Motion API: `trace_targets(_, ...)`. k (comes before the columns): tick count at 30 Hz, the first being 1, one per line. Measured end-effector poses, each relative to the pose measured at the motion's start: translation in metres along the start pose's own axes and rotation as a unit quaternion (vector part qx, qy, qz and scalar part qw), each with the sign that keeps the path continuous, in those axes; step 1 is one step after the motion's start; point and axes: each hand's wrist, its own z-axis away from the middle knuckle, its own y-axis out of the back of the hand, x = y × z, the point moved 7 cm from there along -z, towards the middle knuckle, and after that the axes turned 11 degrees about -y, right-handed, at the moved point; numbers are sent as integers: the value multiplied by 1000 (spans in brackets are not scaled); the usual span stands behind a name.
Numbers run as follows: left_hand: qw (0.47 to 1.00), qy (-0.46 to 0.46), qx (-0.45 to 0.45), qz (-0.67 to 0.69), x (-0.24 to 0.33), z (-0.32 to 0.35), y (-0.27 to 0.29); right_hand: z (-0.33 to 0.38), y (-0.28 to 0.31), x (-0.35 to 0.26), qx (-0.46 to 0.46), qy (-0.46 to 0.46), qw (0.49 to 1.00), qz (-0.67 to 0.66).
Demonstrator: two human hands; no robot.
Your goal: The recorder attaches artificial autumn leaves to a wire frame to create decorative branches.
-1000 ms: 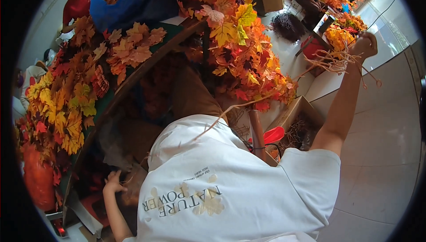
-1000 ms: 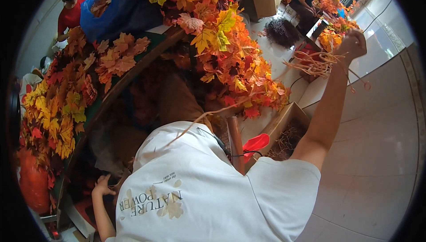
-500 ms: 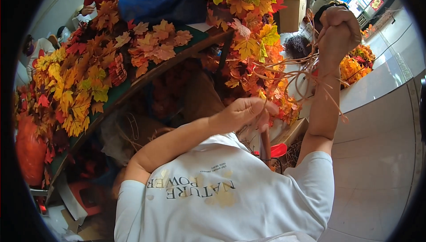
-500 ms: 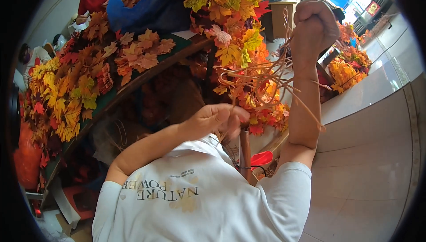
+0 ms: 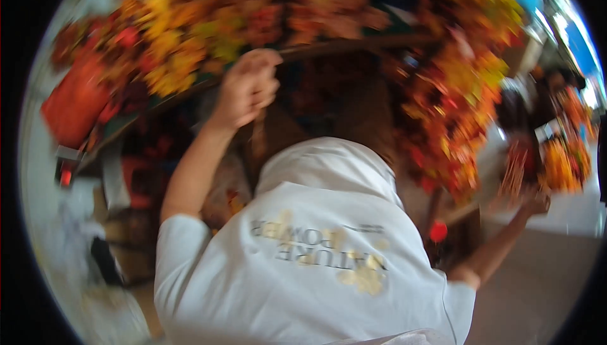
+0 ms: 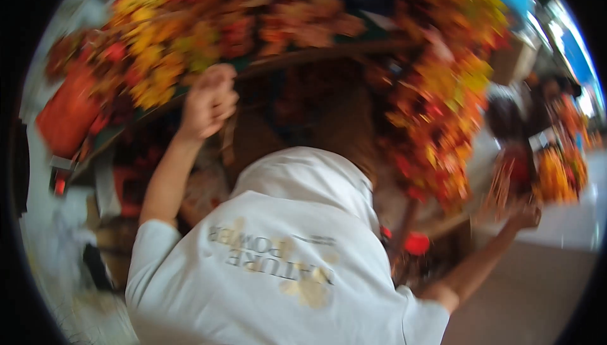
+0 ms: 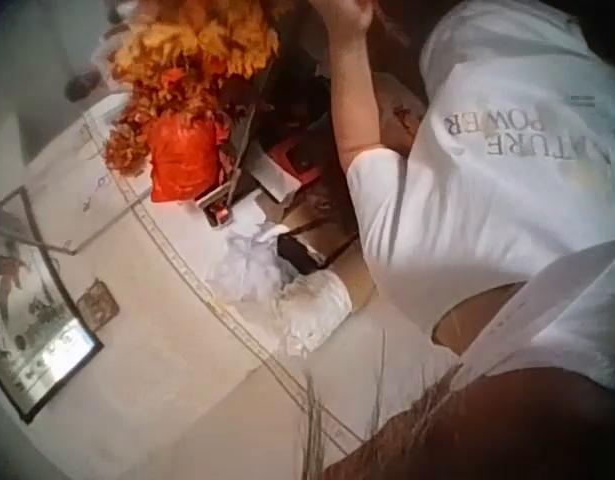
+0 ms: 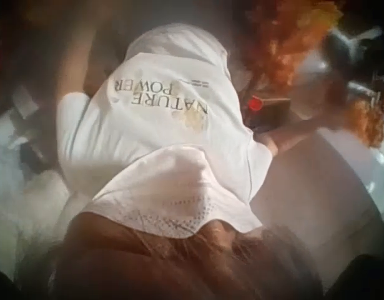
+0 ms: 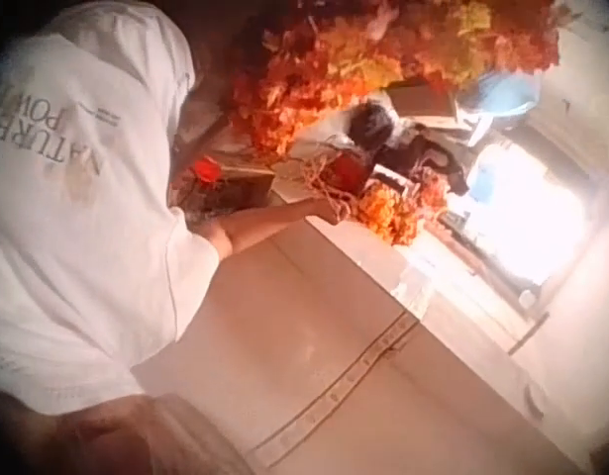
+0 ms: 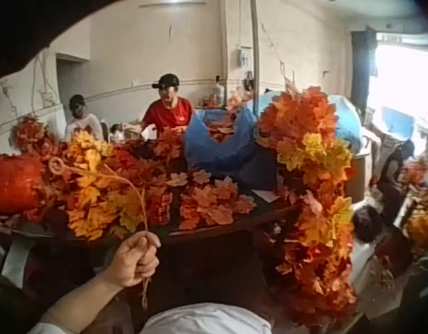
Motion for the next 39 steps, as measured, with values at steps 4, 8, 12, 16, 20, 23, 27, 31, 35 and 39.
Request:
trace_targets(4,997,-28,-12,64,8,-11,-5,76,6,-111,-182,-199,935,-231)
trace_targets(8,998,-29,-28,43,12,1,-9,223,-37,-155,-390,-264,874,-119)
trace_targets(12,999,-36,-19,18,9,-2,-3,281,-49,-210,-512,-145,847,12)
trace_targets(16,1000,-24,4,8,6,0,5,268,-23,-282,-596,-76,799,4)
trace_targets(20,999,-6,19,33,-3,4,11,256,-23,-300,-671,-10,741,4)
trace_targets(23,998,24,15,51,-13,4,7,245,-28,-311,-725,23,689,12)
trace_targets(27,997,34,7,63,-23,8,2,227,-62,-285,-794,67,604,29)
trace_targets(31,996,40,26,72,-21,17,-4,209,-79,-282,-847,124,515,41)
trace_targets(35,995,61,0,84,-27,15,-11,64,-28,-376,-705,154,638,-267)
trace_targets(39,989,94,-41,104,-36,15,-26,-69,81,-494,-640,75,550,-531)
